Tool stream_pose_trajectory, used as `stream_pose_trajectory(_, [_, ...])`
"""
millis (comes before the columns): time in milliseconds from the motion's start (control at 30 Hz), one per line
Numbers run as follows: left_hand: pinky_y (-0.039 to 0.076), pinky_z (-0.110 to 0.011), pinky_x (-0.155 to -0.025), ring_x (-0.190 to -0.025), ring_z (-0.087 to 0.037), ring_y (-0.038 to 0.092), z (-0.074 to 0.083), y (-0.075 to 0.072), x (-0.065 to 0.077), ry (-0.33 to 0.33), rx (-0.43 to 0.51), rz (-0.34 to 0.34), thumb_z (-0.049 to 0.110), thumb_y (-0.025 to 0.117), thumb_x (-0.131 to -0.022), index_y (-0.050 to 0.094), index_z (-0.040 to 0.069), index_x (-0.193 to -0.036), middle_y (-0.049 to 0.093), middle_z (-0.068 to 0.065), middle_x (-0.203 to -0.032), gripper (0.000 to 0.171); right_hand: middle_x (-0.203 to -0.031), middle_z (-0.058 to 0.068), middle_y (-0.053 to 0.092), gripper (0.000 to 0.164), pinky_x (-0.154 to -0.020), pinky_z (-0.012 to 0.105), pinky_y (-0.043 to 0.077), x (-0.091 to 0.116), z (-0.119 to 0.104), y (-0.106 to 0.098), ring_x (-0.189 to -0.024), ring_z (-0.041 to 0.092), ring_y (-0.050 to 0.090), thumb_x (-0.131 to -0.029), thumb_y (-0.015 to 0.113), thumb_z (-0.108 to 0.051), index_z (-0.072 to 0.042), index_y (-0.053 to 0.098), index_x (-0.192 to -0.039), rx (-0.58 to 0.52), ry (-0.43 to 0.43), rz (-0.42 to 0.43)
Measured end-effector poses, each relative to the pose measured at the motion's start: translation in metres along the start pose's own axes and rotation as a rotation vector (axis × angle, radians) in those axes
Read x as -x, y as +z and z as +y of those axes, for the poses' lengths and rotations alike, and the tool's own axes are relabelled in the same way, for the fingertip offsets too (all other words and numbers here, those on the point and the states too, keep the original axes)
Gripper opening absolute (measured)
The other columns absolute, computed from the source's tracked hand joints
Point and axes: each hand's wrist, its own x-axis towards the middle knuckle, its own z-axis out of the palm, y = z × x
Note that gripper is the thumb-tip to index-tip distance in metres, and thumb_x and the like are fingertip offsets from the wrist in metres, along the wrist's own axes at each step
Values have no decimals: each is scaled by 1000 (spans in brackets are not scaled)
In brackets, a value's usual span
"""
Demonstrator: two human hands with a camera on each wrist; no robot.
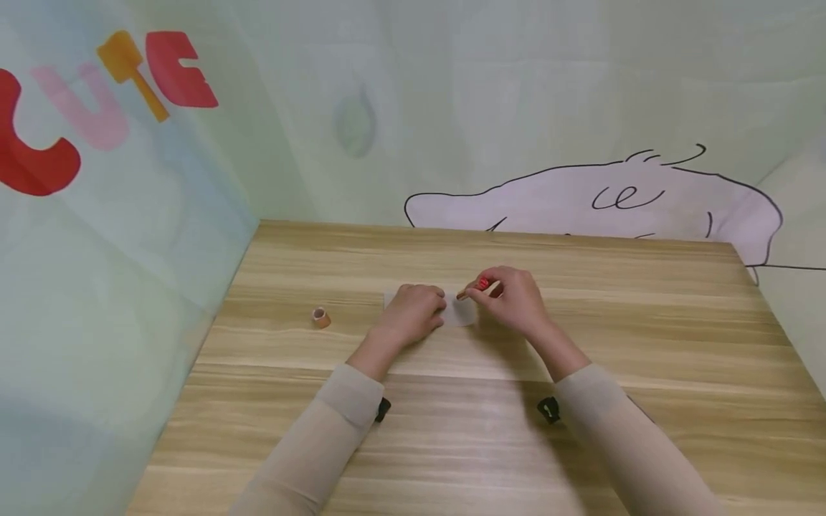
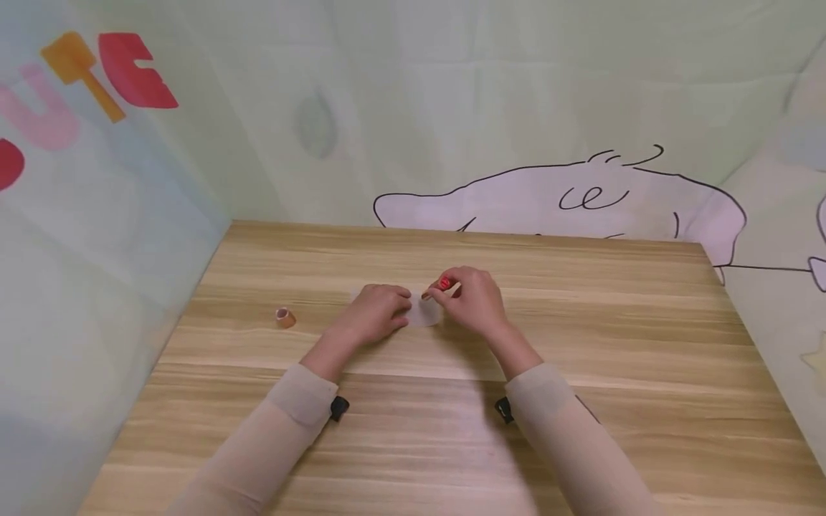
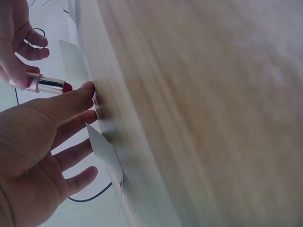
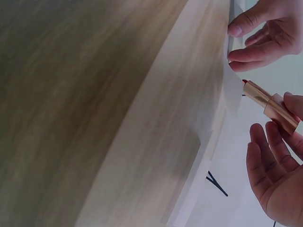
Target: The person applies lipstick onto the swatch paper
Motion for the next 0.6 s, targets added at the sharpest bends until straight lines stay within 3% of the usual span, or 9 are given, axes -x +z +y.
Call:
stream_pose_trajectory(300, [43,-42,-92,-112,-20,57,1,-3,1,-10,-1,-12,28,69,-85,71,16,-104,61,0,-125,22,-77,-10,66,9,-54,27,47,-5,-4,9,-60,8,58,-80,74,-33,-25,71,-78,85,2,-14])
stream_pose_trajectory(600, [42,-43,-94,-113,-19,57,1,-2,1,-19,5,-19,28,69,-85,71,15,-105,61,0,-124,24,-74,-6,65,18,-51,26,45,-5,-1,13,-57,8,57,-78,76,-35,-21,66,-73,135,-3,0])
